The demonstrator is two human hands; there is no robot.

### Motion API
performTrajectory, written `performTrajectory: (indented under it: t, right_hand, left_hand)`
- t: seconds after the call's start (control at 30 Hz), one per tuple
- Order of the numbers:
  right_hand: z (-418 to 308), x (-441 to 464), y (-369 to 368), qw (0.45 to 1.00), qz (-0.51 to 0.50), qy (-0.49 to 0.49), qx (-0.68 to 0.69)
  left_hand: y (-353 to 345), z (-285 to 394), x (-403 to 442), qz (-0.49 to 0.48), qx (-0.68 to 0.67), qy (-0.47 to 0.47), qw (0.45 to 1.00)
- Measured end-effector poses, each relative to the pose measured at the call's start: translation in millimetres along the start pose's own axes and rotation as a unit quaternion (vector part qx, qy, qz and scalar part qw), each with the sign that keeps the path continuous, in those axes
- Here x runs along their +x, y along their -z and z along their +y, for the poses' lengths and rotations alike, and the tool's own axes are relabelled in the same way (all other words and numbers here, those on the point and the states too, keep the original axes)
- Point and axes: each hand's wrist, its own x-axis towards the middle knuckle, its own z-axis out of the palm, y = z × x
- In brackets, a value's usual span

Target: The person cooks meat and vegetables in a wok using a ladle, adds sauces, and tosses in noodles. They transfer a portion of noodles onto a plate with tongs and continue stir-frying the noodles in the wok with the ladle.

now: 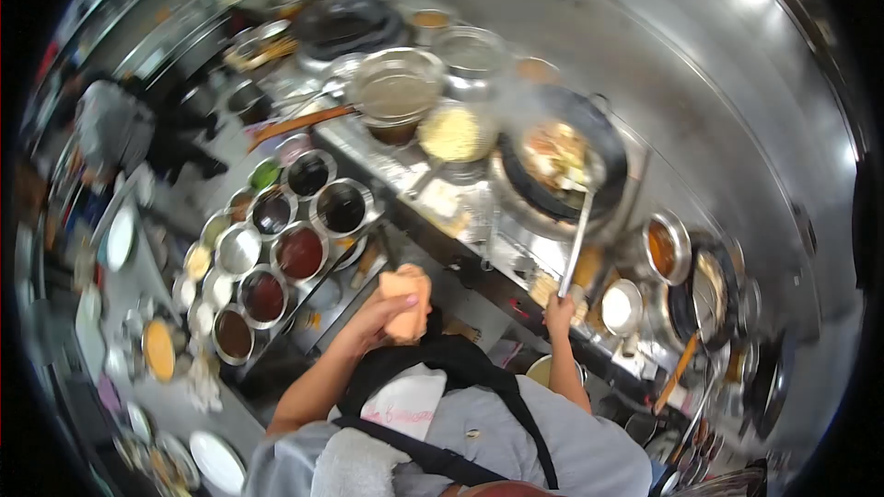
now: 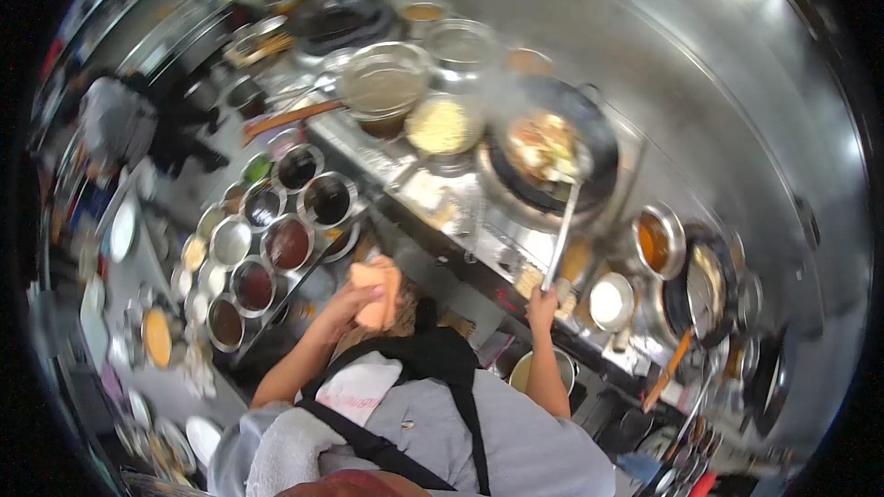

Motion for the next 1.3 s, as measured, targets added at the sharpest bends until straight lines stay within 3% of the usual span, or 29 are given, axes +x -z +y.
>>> performTrajectory:
  t: [0.03,0.1,0.17,0.2,0.23,0.3,0.33,0.4,0.57,0.63,0.67,0.73,0.77,0.83,0.9,0.93,1.03,1.1,1.17,1.2,1.23,1.27,1.3]
  right_hand:
    - [11,-7,-11,0.99,-0.026,0.019,0.136]
    - [-3,-35,-37,0.959,-0.072,-0.013,0.272]
    - [-43,-97,-74,0.931,-0.09,0.023,0.353]
    - [-55,-126,-95,0.92,-0.129,0.039,0.368]
    - [-64,-154,-113,0.908,-0.161,0.054,0.383]
    - [-66,-201,-142,0.899,-0.287,0.104,0.313]
    - [-65,-215,-146,0.897,-0.299,0.106,0.307]
    - [-65,-246,-157,0.854,-0.379,0.233,0.268]
    - [-111,-322,-228,0.652,-0.522,0.521,0.178]
    - [-138,-348,-260,0.542,-0.554,0.616,0.143]
    - [-140,-357,-267,0.482,-0.563,0.66,0.126]
    - [-146,-349,-322,0.49,-0.718,0.492,-0.047]
    - [-200,-365,-314,0.533,-0.723,0.427,-0.105]
    - [-220,-342,-388,0.638,-0.719,0.266,-0.077]
    - [-222,-299,-503,0.717,-0.656,0.228,-0.066]
    - [-253,-314,-504,0.745,-0.639,0.192,0.001]
    - [-287,-330,-566,0.737,-0.661,0.143,0.023]
    - [-303,-349,-584,0.746,-0.641,0.177,-0.013]
    - [-297,-348,-617,0.702,-0.673,0.219,-0.078]
    - [-293,-348,-617,0.634,-0.623,0.445,-0.115]
    - [-295,-350,-610,0.526,-0.536,0.646,-0.138]
    - [-301,-348,-597,0.472,-0.558,0.671,-0.123]
    - [-309,-343,-586,0.465,-0.567,0.668,-0.125]
  left_hand:
    - [5,-4,-6,0.001,0.006,-0.006,1.0]
    - [11,0,-20,-0.057,0.011,-0.022,0.998]
    - [18,-6,-33,-0.047,0.087,-0.1,0.99]
    - [27,-12,-34,-0.043,0.167,-0.154,0.973]
    - [18,4,-58,-0.037,0.238,-0.142,0.96]
    - [31,-5,-69,-0.047,0.355,-0.204,0.911]
    - [30,-7,-82,-0.036,0.349,-0.209,0.913]
    - [31,-14,-112,-0.056,0.339,-0.331,0.879]
    - [73,-37,-191,0.038,0.368,-0.472,0.8]
    - [88,-44,-235,0.215,0.332,-0.472,0.788]
    - [95,-47,-258,0.259,0.331,-0.468,0.777]
    - [104,-54,-307,0.359,0.345,-0.443,0.746]
    - [106,-57,-330,0.413,0.359,-0.422,0.723]
    - [105,-75,-368,0.47,0.179,-0.376,0.778]
    - [100,-92,-395,0.556,0.152,-0.329,0.748]
    - [99,-101,-405,0.588,0.171,-0.303,0.73]
    - [78,-119,-411,0.665,0.157,-0.239,0.69]
    - [61,-119,-403,0.704,0.128,-0.199,0.67]
    - [46,-117,-389,0.728,0.06,-0.177,0.66]
    - [39,-110,-383,0.739,0.056,-0.164,0.651]
    - [36,-108,-376,0.746,0.049,-0.156,0.646]
    - [33,-108,-369,0.751,0.019,-0.155,0.641]
    - [31,-108,-363,0.755,-0.012,-0.153,0.638]
